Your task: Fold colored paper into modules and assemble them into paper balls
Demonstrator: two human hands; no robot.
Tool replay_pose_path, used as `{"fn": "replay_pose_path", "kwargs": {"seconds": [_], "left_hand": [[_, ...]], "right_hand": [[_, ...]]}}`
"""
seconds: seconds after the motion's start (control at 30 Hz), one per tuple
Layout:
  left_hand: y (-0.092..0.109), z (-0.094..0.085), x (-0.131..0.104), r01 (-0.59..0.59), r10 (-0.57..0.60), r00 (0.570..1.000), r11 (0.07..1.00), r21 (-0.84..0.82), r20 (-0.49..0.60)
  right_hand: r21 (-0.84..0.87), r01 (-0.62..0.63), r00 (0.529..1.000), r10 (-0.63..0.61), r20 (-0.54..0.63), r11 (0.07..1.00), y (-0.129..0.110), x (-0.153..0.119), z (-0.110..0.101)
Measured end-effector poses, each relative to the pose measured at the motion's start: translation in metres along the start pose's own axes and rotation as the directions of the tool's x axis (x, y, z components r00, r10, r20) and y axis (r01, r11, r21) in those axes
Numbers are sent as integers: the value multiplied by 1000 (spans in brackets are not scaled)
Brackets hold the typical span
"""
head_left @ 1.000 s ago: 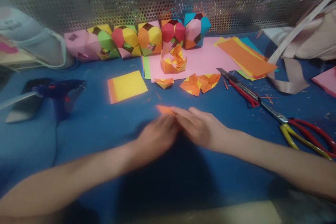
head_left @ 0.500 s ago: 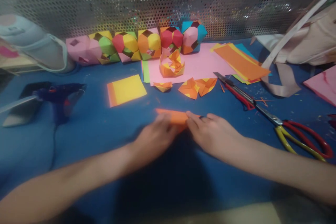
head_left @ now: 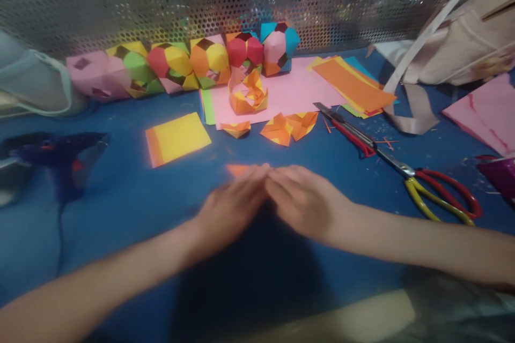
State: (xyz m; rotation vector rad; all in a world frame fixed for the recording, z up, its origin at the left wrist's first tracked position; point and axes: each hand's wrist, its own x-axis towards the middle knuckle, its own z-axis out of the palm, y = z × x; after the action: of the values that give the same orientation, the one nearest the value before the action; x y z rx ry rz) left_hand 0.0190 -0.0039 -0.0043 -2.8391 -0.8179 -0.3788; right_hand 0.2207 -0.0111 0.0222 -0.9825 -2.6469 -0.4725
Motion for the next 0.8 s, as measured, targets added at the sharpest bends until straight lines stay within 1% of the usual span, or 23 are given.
{"fn": "replay_pose_path", "kwargs": {"seconds": [0.07,0.17,0.27,0.33,0.4,0.47,0.53,0.63,0.7,0.8], "left_hand": [[0,-1,3,-6,6,1000,1000,9,-5],[0,-1,8,-17,17,999,1000,-2,-28],[0,-2,12,-34,34,999,999,0,-35],[1,-3,12,-24,24,1000,999,23,-6],[3,-5,11,2,-5,999,997,75,34],[5,-6,10,39,-48,997,988,152,60],[7,-8,9,67,-83,995,970,234,59],[9,-11,9,79,-98,994,947,312,45],[8,-12,10,86,-111,992,944,317,60],[3,-13,12,152,-188,976,952,264,114]], "right_hand": [[-35,54,997,-56,-55,998,-10,-2,16],[-53,55,997,-59,-60,997,-15,-7,28],[25,27,997,-26,-67,999,-13,-10,30],[63,27,998,-23,-63,998,-12,-10,29],[30,58,997,-57,-50,998,-12,-9,27],[-41,88,995,-89,-39,995,-13,-8,26],[-82,47,999,-49,-21,996,-15,-8,25],[-80,-74,997,77,33,994,-16,-11,23],[-87,-115,989,122,81,990,-17,-12,21],[-90,-136,974,149,171,987,-15,-12,16]]}}
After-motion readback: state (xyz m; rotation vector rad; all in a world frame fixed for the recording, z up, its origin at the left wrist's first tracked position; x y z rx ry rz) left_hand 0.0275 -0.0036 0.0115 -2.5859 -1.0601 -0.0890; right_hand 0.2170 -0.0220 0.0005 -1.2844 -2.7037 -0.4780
